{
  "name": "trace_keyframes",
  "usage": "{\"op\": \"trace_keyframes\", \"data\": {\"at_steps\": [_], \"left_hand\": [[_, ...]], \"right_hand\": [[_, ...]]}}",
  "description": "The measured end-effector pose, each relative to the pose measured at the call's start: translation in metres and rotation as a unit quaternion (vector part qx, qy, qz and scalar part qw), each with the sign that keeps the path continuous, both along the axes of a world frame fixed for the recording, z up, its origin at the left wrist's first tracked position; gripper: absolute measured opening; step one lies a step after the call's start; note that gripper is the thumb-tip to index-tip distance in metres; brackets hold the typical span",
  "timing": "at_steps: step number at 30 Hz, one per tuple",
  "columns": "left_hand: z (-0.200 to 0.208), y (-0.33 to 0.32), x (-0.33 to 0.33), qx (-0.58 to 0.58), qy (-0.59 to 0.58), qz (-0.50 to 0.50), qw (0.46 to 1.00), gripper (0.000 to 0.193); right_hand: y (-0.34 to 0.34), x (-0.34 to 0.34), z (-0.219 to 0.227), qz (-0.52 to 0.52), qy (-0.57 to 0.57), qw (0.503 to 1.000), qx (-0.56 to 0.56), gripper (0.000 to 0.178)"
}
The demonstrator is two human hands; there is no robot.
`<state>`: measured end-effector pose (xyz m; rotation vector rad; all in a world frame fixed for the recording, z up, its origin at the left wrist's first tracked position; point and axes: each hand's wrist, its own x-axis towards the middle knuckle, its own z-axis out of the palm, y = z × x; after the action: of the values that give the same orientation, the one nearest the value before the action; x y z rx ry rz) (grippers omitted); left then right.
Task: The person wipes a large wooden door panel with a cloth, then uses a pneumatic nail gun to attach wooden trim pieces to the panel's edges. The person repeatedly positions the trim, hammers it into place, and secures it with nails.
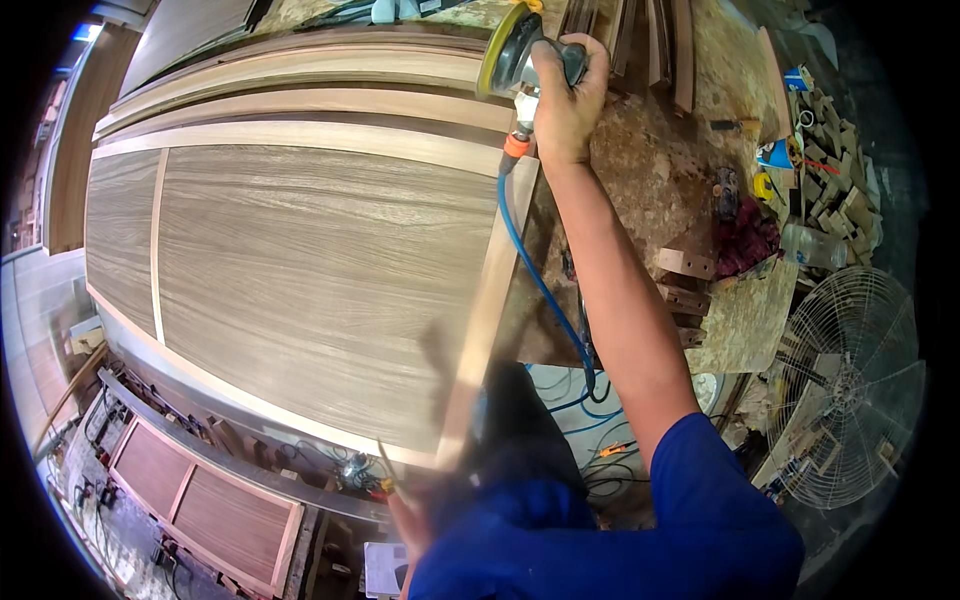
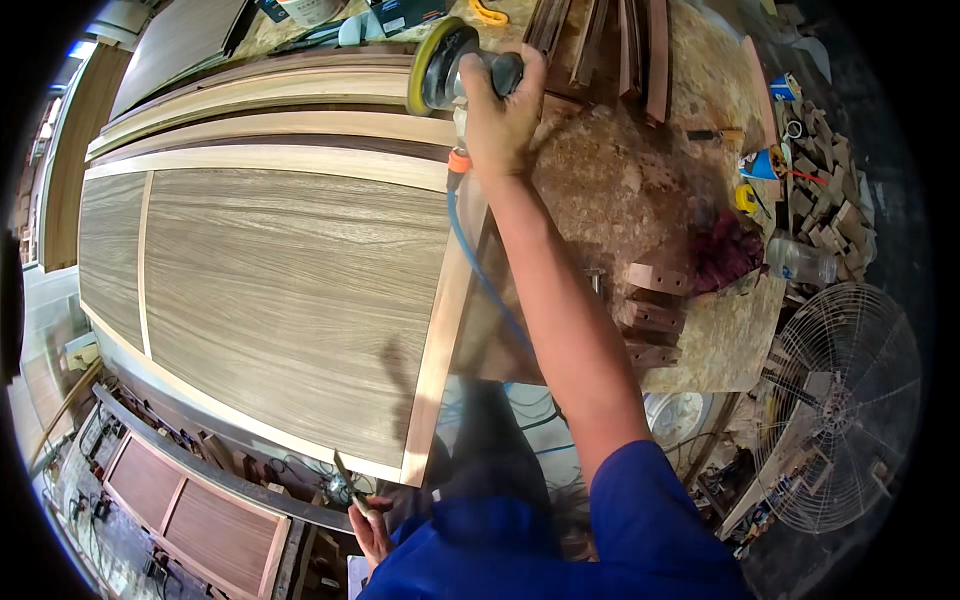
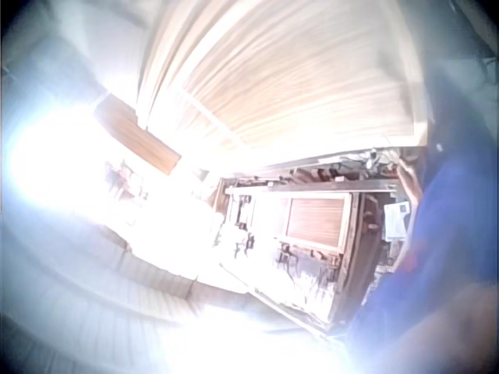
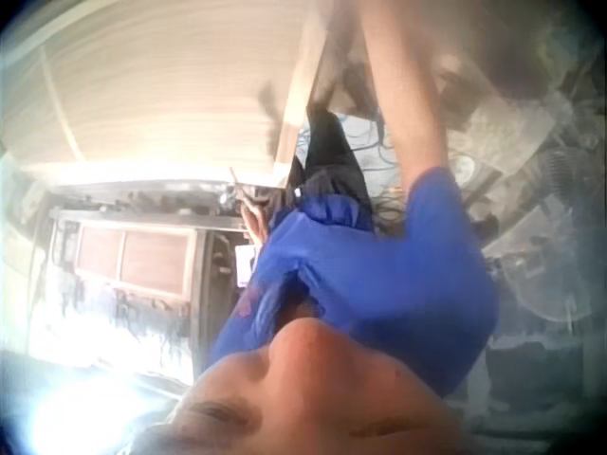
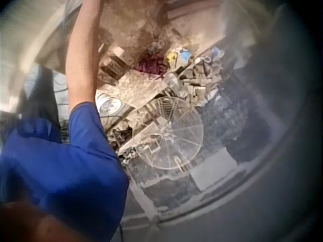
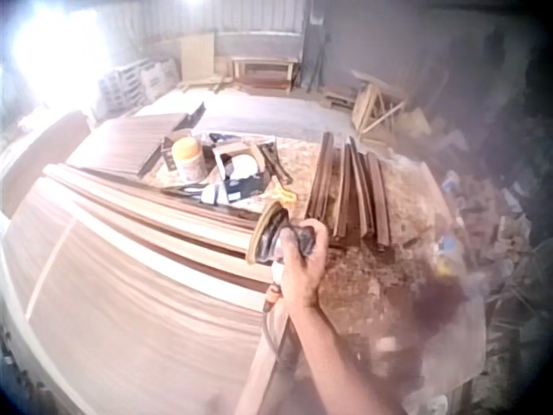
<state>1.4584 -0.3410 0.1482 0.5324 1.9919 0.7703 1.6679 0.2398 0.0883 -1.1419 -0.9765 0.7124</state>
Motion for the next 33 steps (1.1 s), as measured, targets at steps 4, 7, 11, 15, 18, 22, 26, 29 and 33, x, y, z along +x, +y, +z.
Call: {"op": "trace_keyframes", "data": {"at_steps": [4,7,11,15,18,22,26,29,33], "left_hand": [[0.003,-0.004,-0.005,0.002,-0.007,0.018,1.0,0.041],[-0.011,-0.011,-0.01,-0.024,-0.006,0.039,0.999,0.039],[-0.053,-0.04,-0.044,-0.056,0.07,-0.092,0.992,0.042],[-0.032,0.016,-0.036,0.005,-0.021,-0.085,0.996,0.04],[-0.03,0.03,-0.029,0.03,-0.025,-0.098,0.994,0.038],[-0.027,0.052,-0.02,0.073,-0.057,-0.126,0.988,0.046],[-0.019,0.077,-0.003,0.05,-0.005,-0.167,0.985,0.047],[-0.016,0.083,-0.013,-0.004,0.011,-0.195,0.981,0.04],[-0.006,0.096,-0.01,0.019,-0.035,-0.236,0.971,0.038]], "right_hand": [[0.006,-0.003,-0.002,0.005,-0.001,1.0,0.009,0.038],[-0.002,0.003,0.002,0.045,0.072,0.996,-0.005,0.035],[-0.042,0.02,0.033,0.08,0.084,0.991,-0.07,0.035],[-0.14,0.096,0.057,0.103,0.049,0.968,-0.222,0.038],[-0.242,0.193,0.065,0.196,-0.216,0.912,-0.287,0.05],[-0.343,0.313,0.046,-0.057,-0.446,0.782,-0.432,0.049],[-0.384,0.486,-0.029,-0.238,-0.521,0.667,-0.476,0.056],[-0.385,0.567,-0.083,-0.232,-0.484,0.695,-0.478,0.061],[-0.359,0.577,-0.107,-0.253,-0.502,0.665,-0.491,0.069]]}}
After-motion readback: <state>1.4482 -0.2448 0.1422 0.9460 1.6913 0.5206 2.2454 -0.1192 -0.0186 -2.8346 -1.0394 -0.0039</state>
